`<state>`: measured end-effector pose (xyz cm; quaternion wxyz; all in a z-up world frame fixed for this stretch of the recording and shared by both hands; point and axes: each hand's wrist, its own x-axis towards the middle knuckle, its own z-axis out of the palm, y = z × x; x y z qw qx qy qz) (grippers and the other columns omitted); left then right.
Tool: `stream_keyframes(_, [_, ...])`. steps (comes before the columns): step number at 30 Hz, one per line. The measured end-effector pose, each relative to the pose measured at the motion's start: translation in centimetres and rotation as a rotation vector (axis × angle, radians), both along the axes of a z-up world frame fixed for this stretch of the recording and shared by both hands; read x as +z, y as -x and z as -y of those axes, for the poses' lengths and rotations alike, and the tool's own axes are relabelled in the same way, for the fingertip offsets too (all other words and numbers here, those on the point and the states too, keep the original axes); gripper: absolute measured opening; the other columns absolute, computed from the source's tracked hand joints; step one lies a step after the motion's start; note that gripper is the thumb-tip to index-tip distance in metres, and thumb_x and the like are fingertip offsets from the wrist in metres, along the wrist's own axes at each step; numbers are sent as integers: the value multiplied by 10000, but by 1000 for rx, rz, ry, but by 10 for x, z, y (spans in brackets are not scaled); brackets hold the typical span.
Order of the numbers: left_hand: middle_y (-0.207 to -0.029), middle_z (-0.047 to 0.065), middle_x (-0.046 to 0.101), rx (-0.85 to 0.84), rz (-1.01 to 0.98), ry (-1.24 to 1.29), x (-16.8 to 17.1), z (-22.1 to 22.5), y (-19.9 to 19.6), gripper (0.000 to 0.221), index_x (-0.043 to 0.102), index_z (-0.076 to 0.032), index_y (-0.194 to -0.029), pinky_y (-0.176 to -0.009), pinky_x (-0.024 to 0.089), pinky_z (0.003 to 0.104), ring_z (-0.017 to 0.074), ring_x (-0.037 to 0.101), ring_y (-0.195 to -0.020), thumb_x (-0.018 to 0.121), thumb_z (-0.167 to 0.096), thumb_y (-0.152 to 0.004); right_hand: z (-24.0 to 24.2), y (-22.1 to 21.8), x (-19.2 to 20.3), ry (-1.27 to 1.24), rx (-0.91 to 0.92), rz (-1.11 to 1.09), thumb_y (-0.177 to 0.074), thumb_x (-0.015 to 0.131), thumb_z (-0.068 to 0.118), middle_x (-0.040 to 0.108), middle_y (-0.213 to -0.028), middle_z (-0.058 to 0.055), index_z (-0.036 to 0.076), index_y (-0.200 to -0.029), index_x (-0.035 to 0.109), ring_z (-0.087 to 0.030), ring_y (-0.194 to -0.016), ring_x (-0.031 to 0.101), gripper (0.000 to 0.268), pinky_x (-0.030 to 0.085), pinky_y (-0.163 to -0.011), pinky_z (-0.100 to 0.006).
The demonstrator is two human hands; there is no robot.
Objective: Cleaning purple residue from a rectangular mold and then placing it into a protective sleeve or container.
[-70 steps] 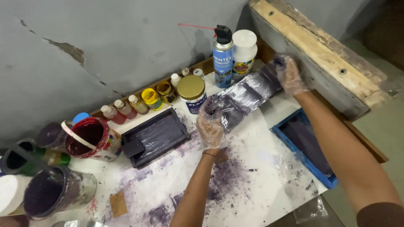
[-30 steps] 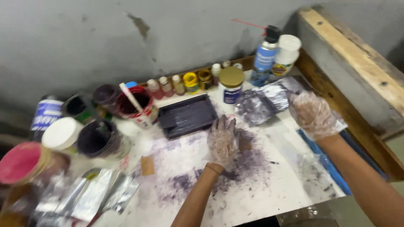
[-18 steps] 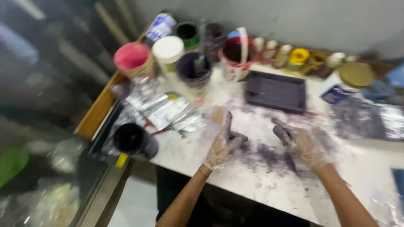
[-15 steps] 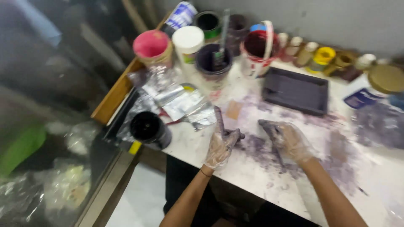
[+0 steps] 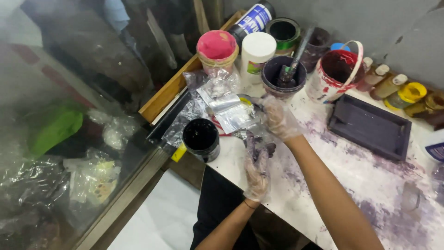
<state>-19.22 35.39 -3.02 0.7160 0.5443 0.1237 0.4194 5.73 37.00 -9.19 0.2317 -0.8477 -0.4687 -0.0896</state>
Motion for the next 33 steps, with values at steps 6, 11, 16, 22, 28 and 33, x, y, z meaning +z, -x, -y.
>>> stream_keyframes(6, [-982,84,791,143,-313,-75,-37,-7,3,286,741,-119,-1213,-839,607,326,184,760,-925,638,-218,-966,-24,-36,-75,-404,205,896,-928,673,278,657,-1072,-316,-115,-1261,654,-416,-1185,619,515,375,-1162,-397])
stream_keyframes(11, [-1557,228,434,145,-188,-160,-5,-3,-3,572,369,32,-1511,-1196,359,415,331,411,-1465,525,-242,-1034,-16,9,41,149,183,107,-902,580,86,646,-1090,-139,107,-1226,654,-286,-1013,623,332,500,-987,-400])
stream_keyframes(16, [-1268,183,592,78,-134,19,21,-5,2,581,386,8,-1526,-1044,472,385,250,563,-1191,554,-174,-1000,-1,21,41,42,110,156,-896,630,197,666,-1005,-100,133,-1125,675,-263,-966,651,241,517,-942,-379])
stream_keyframes(22, [-1020,180,748,15,-138,132,16,-13,3,523,472,16,-1470,-924,600,386,219,725,-978,582,-136,-982,11,49,68,-159,6,257,-886,718,387,700,-859,-33,178,-952,710,-224,-887,699,219,546,-864,-343])
stream_keyframes(28, [-1100,305,717,-11,-203,86,15,-18,-2,381,621,82,-1296,-926,580,476,356,696,-1070,536,-176,-1030,36,95,120,-383,-1,152,-892,774,274,713,-802,-54,165,-837,716,-247,-819,700,136,561,-781,-345])
stream_keyframes(33, [-1102,456,620,-86,-243,-27,56,-10,0,439,548,179,-1334,-964,532,622,569,597,-1103,431,-154,-1071,54,126,145,-564,85,-135,-901,800,207,738,-878,-103,128,-826,716,-262,-858,707,138,574,-825,-381])
